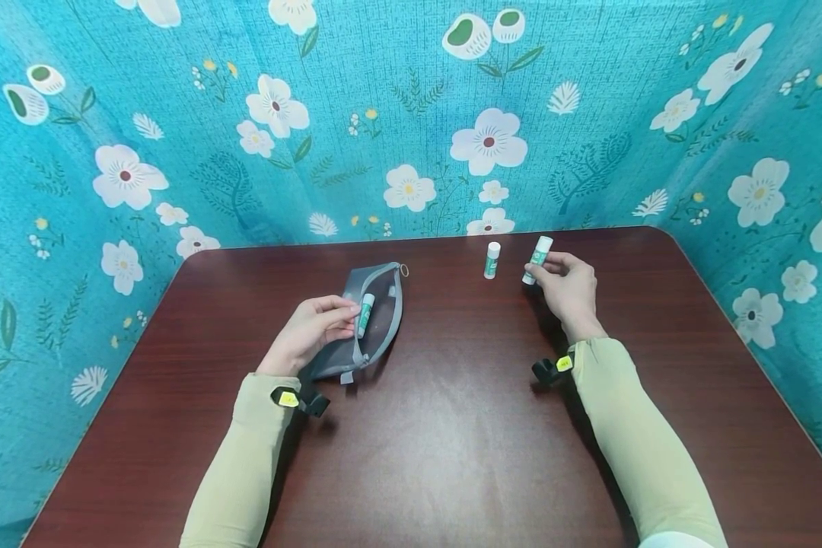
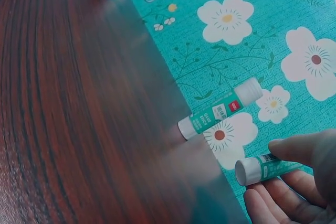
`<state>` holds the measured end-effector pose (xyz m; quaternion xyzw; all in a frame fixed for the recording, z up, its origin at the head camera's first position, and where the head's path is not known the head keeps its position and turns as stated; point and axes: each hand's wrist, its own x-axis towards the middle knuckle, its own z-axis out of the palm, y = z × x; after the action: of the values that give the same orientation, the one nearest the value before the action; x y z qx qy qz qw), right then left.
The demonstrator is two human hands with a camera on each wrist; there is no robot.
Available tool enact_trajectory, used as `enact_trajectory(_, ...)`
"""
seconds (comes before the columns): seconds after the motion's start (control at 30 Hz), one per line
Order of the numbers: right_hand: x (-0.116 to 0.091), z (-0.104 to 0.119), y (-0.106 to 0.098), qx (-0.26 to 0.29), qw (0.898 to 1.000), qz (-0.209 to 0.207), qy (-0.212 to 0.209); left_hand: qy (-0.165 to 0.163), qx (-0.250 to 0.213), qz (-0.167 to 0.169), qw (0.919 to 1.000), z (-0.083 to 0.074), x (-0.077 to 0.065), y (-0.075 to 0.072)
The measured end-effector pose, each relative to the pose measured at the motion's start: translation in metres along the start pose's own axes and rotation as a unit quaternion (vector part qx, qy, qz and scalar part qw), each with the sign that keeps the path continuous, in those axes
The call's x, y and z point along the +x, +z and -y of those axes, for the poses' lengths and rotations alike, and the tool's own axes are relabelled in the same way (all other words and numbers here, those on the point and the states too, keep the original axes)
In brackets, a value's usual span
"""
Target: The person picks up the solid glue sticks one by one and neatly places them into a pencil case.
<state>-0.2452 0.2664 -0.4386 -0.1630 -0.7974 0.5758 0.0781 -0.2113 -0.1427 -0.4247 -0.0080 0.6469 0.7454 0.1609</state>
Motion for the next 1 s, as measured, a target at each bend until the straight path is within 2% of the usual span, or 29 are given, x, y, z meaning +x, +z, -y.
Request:
enact_trajectory(0.3, -0.005, 0.006, 0.001, -0.003, 1.0, 0.005, -0.007, -0.006, 0.016, -0.007, 0.9998, 0.0, -0.002, -0.001)
enact_trajectory(1.0, -0.013, 0.018, 0.004, 0.009, 0.999, 0.019, -0.047, -0.001, 0.014, -0.002, 0.9999, -0.001, -0.001, -0.001)
